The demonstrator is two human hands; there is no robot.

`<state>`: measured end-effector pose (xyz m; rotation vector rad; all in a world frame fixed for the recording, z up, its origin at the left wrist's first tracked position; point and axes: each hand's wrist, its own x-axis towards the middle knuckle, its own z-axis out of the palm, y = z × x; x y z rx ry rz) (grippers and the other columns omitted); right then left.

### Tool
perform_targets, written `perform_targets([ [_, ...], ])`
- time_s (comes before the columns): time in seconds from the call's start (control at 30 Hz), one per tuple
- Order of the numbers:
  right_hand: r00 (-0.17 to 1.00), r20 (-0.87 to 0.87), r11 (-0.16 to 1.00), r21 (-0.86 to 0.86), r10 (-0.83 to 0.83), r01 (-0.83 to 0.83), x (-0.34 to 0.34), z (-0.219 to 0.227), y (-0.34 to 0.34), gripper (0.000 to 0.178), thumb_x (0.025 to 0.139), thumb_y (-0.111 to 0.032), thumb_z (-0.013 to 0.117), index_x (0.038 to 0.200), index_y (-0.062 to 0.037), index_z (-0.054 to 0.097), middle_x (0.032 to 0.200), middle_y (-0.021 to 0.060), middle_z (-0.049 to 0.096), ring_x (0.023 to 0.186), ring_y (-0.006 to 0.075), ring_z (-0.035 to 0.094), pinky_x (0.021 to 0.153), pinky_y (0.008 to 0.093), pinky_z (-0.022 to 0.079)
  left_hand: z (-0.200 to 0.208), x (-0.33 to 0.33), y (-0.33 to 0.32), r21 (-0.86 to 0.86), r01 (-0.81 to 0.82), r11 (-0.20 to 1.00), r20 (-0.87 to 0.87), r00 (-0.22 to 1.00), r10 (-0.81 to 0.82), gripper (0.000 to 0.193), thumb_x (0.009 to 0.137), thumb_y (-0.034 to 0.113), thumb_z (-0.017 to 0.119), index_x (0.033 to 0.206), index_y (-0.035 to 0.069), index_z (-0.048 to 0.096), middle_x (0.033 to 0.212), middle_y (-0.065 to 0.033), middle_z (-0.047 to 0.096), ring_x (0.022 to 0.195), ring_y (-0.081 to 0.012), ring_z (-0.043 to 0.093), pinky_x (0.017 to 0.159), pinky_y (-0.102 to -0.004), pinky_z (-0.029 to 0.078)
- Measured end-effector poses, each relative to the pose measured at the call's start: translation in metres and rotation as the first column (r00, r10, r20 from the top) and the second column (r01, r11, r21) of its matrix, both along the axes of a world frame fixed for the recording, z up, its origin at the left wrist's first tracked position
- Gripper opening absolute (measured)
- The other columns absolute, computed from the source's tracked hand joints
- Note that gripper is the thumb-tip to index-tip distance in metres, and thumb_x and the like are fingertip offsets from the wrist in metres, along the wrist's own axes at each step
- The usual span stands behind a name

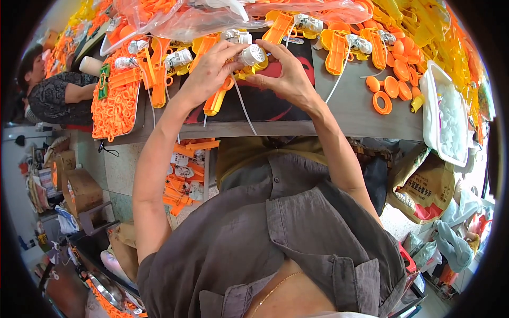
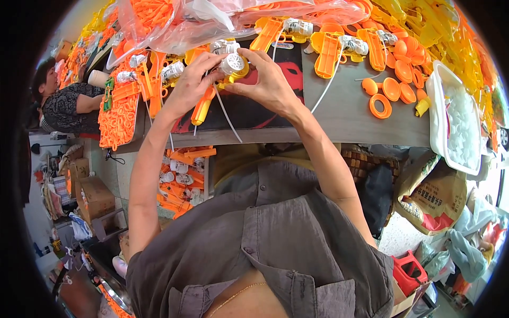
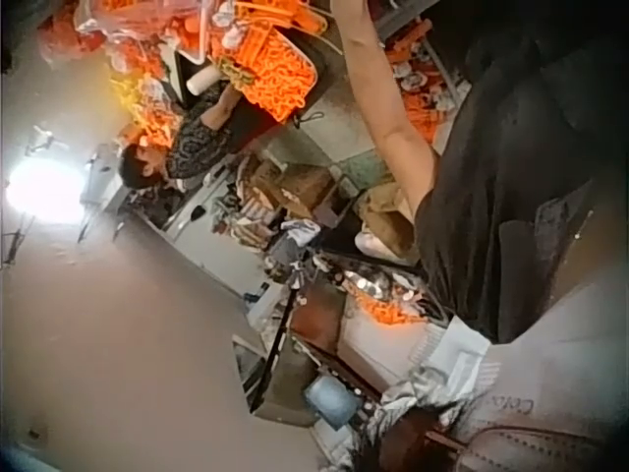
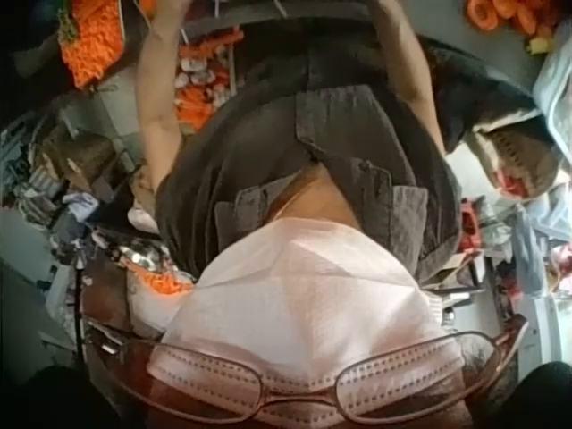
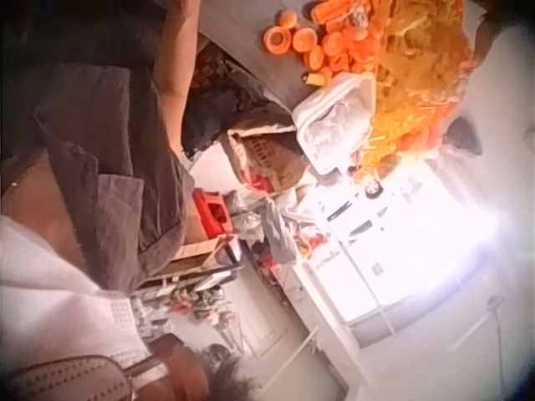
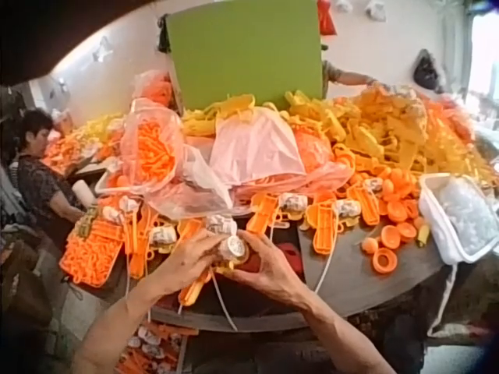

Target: Manually assembling plastic toy water guns at a production workbench.

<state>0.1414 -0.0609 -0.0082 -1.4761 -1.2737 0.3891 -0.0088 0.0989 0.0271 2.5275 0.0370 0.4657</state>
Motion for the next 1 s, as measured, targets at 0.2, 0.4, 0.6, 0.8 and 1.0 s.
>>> perform_targets([
  [0.2,0.995,-0.081,0.998,0.011,-0.053,0.054,-0.008,0.000,0.004,0.083,0.073,-0.021,0.089,0.141,0.0027,0.047,0.118,0.0131,0.063,0.105,0.0204,0.060,0.095,0.0332,0.050,-0.008,0.001,-0.002,-0.364,-0.107,0.925,0.081,0.986,0.145,0.030,0.091,0.006,0.066,0.120,0.003,0.060,0.108,-0.0119,0.068,0.100,-0.0240,0.066,0.090,-0.0347,0.051],
  [0.4,0.994,0.017,0.994,0.038,-0.108,0.107,-0.014,0.006,0.003,0.083,0.071,-0.023,0.090,0.139,0.0025,0.049,0.115,0.0120,0.064,0.101,0.0199,0.061,0.094,0.0334,0.050,-0.004,-0.006,0.001,-0.354,-0.137,0.925,-0.003,0.989,0.146,0.022,0.090,0.006,0.068,0.110,0.000,0.061,0.099,-0.0095,0.071,0.095,-0.0187,0.067,0.087,-0.0329,0.051],
  [0.6,0.994,0.002,0.994,0.021,-0.109,0.109,-0.015,0.001,0.001,0.083,0.070,-0.025,0.090,0.138,0.0014,0.051,0.119,0.0132,0.064,0.108,0.0208,0.061,0.096,0.0343,0.049,0.000,-0.003,-0.013,-0.221,-0.125,0.967,0.055,0.989,0.140,0.021,0.093,0.006,0.066,0.113,0.000,0.062,0.095,-0.0075,0.072,0.090,-0.0180,0.069,0.083,-0.0329,0.052],
  [0.8,0.948,0.317,0.966,-0.245,0.004,0.078,-0.009,-0.005,-0.023,0.077,0.072,-0.028,0.085,0.139,-0.0131,0.051,0.123,0.0103,0.061,0.112,0.0255,0.056,0.110,0.0475,0.030,-0.025,-0.017,-0.010,-0.635,-0.184,0.750,0.136,0.929,0.343,0.024,0.101,0.011,0.056,0.122,0.004,0.065,0.109,-0.0056,0.071,0.100,-0.0157,0.068,0.088,-0.0299,0.051],
  [1.0,0.858,0.501,0.991,-0.007,-0.112,0.134,-0.024,-0.018,-0.023,0.066,0.078,-0.024,0.080,0.137,-0.0155,0.053,0.137,0.0090,0.054,0.124,0.0284,0.051,0.114,0.0521,0.025,-0.053,-0.024,-0.035,-0.174,-0.454,0.874,0.245,0.839,0.485,0.015,0.092,0.020,0.067,0.094,0.006,0.070,0.112,-0.0112,0.069,0.111,-0.0282,0.060,0.097,-0.0409,0.043],
])
